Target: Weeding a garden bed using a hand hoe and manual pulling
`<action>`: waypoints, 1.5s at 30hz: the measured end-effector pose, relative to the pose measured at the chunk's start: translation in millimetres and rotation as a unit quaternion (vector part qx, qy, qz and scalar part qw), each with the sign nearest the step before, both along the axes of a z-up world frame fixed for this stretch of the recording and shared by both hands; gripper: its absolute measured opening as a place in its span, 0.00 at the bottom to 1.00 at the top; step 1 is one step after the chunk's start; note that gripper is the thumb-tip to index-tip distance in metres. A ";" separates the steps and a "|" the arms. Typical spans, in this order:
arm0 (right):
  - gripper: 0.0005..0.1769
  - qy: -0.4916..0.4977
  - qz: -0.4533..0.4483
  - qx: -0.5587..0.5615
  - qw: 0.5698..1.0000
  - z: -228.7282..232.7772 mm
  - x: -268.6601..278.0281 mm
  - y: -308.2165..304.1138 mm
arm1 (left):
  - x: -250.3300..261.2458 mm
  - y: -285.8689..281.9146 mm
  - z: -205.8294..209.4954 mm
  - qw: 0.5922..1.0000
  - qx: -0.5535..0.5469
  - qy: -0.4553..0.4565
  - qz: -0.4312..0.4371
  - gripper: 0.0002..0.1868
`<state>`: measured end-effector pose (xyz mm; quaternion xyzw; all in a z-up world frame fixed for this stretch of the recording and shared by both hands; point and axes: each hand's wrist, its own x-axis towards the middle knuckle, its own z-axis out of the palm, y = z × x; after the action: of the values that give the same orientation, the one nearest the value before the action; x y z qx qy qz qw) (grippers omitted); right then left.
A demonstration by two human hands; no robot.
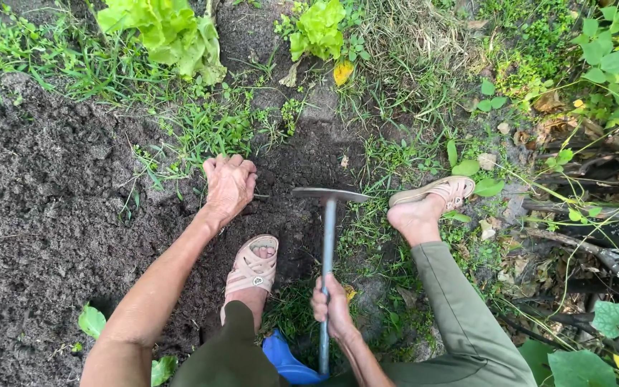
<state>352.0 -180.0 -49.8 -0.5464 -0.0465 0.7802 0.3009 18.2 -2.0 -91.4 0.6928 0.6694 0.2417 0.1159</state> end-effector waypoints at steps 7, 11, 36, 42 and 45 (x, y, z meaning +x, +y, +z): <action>0.22 -0.114 0.044 -0.020 0.992 4.7 -8.8 0.8 | 8.6 -3.0 -4.4 0.999 -0.013 0.032 -0.008 0.06; 0.23 -0.027 -0.010 0.025 0.999 -2.0 -14.5 30.7 | 6.5 -2.5 -6.3 0.999 -0.024 0.025 -0.004 0.06; 0.10 -0.335 0.025 0.217 0.917 87.8 -5.3 188.9 | 3.7 106.8 70.1 0.888 -0.228 0.373 -0.143 0.16; 0.15 -0.299 -0.288 0.456 0.787 177.5 -47.6 299.9 | -40.6 53.4 57.9 0.943 -0.170 0.286 -0.013 0.14; 0.32 -0.483 -0.272 0.504 0.662 58.1 -77.5 294.9 | -43.5 45.4 38.1 0.964 -0.080 0.253 0.026 0.13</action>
<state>274.5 115.0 8.3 -0.5992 -0.4207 0.1475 0.6650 -25.3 43.4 -53.3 0.7025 0.7116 0.0067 -0.0085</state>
